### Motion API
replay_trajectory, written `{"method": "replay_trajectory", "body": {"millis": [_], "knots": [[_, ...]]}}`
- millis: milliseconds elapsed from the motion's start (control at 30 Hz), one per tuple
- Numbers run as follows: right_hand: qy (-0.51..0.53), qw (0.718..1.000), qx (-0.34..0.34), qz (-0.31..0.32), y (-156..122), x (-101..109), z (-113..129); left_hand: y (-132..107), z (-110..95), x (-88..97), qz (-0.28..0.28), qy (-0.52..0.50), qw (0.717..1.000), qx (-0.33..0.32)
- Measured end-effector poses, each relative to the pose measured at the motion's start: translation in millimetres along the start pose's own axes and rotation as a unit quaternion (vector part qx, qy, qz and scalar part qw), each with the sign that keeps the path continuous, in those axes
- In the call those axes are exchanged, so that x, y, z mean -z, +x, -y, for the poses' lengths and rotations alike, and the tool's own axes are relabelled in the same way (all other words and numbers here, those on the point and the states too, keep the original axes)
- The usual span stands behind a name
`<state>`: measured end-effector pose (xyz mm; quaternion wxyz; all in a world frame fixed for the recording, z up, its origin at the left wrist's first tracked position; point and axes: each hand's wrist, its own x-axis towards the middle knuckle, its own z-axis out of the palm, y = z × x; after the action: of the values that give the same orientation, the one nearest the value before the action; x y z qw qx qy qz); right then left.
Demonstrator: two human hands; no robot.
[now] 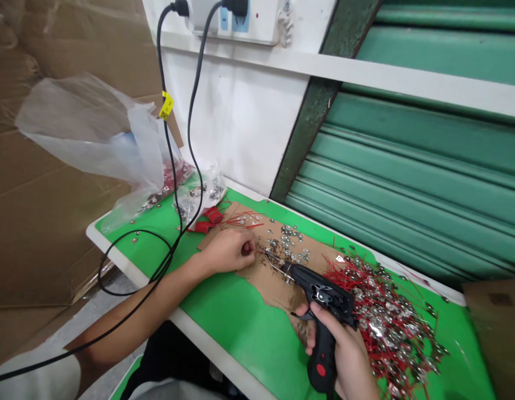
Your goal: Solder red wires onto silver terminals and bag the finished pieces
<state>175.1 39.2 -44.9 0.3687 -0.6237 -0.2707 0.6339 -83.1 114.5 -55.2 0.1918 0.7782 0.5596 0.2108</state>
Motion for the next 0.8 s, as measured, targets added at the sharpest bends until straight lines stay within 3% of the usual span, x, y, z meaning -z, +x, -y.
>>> {"method": "replay_trajectory", "body": {"millis": [400, 800], "knots": [[0.025, 1.000, -0.006, -0.005, 8.2, 11.8, -11.4, 0.4, 0.2, 0.0, -0.006, -0.018, 1.000, 0.002], [0.015, 1.000, -0.001, 0.014, 4.5, 6.4, -7.4, 0.5, -1.0, 1.2, -0.003, -0.042, 0.999, 0.015]]}}
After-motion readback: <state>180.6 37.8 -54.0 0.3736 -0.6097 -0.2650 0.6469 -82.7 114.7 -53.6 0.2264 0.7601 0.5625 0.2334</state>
